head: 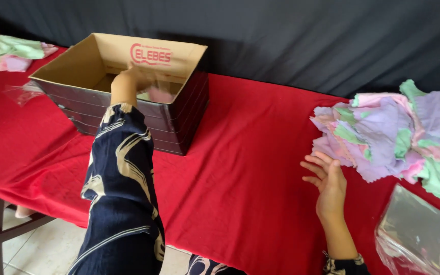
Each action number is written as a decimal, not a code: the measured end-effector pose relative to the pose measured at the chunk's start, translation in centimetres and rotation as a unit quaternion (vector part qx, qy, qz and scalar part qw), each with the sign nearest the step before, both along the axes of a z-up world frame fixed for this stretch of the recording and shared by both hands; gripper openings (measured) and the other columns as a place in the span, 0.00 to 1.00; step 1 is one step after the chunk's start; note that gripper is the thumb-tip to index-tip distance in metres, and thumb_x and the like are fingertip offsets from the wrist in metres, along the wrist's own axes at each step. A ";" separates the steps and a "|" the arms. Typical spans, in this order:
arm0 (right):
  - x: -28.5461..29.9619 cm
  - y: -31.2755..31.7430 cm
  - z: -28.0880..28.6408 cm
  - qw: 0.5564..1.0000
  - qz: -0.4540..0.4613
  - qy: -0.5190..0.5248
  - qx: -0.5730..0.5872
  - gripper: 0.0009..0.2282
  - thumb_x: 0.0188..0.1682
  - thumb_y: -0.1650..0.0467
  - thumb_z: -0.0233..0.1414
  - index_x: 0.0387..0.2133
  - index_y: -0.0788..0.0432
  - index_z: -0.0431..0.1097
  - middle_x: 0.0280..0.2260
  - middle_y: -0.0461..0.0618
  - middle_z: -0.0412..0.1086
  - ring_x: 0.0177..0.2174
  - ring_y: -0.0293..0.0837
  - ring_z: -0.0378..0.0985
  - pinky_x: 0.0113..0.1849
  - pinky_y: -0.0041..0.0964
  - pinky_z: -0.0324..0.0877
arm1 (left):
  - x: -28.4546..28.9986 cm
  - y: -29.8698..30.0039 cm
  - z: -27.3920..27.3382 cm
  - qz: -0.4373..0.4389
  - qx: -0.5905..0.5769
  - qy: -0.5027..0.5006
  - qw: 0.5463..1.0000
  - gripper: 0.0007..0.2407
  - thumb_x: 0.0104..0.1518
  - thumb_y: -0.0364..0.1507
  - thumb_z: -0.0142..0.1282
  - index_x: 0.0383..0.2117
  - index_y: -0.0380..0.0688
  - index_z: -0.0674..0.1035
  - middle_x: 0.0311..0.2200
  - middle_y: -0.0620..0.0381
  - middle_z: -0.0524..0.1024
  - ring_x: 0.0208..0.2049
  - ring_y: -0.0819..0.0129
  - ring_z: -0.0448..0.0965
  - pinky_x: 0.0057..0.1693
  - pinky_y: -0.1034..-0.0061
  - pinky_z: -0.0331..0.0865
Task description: Folding small pieces of cloth and inserting them into individual plastic packaging sleeves.
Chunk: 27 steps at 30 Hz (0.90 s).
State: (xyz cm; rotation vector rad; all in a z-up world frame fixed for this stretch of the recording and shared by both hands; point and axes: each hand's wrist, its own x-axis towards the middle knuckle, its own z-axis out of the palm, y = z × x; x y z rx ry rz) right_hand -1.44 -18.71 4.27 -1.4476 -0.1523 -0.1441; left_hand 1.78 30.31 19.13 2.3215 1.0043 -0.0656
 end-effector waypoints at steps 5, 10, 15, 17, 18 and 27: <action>0.7 -0.1 -0.8 1.000 -0.004 0.017 0.020 0.30 0.53 0.51 0.35 0.53 0.63 0.66 0.47 0.57 0.73 0.43 0.51 0.79 0.32 0.36 0.72 | 2.8 -2.6 2.1 0.071 0.179 -0.045 0.980 0.34 0.62 0.28 0.48 0.71 0.59 0.41 0.69 0.32 0.42 0.70 0.43 0.42 0.65 0.34 0.43; 0.4 0.1 -0.5 0.998 -0.041 -0.001 0.039 0.26 0.56 0.55 0.35 0.51 0.64 0.67 0.44 0.57 0.74 0.41 0.49 0.80 0.32 0.36 0.73 | 6.3 -10.5 4.0 0.011 0.467 -0.388 0.795 0.21 0.54 0.25 0.63 0.55 0.34 0.73 0.56 0.32 0.65 0.58 0.30 0.51 0.55 0.23 0.48; 2.5 -2.1 -2.3 0.953 -0.165 -0.013 0.254 0.15 0.55 0.59 0.43 0.43 0.56 0.68 0.34 0.47 0.72 0.27 0.38 0.74 0.23 0.28 0.62 | 5.3 -27.9 3.9 -0.314 0.397 -0.559 0.657 0.16 0.50 0.22 0.58 0.46 0.46 0.79 0.55 0.48 0.69 0.59 0.47 0.62 0.60 0.31 0.46; 4.4 -3.6 -4.2 0.922 -0.212 0.023 0.323 0.10 0.54 0.59 0.45 0.36 0.51 0.67 0.30 0.42 0.70 0.25 0.36 0.69 0.24 0.30 0.58 | 8.8 -33.3 -1.0 -0.372 0.351 -0.543 0.666 0.13 0.50 0.24 0.57 0.43 0.50 0.81 0.54 0.53 0.70 0.59 0.51 0.63 0.58 0.32 0.53; 5.4 -4.7 -5.2 0.886 -0.239 0.062 0.393 0.08 0.53 0.59 0.46 0.29 0.45 0.67 0.26 0.37 0.68 0.23 0.35 0.64 0.25 0.31 0.54 | 10.3 -36.4 -3.5 -0.420 0.316 -0.515 0.677 0.11 0.50 0.27 0.57 0.39 0.53 0.83 0.53 0.58 0.72 0.59 0.54 0.64 0.57 0.34 0.59; 9.2 -8.3 -11.2 0.825 -0.293 0.125 0.467 0.09 0.57 0.57 0.40 0.31 0.43 0.61 0.30 0.34 0.63 0.30 0.36 0.64 0.42 0.44 0.53 | 16.9 -52.5 -22.3 -0.525 0.305 -0.507 0.612 0.16 0.47 0.30 0.60 0.44 0.56 0.83 0.50 0.62 0.78 0.55 0.57 0.74 0.53 0.53 0.71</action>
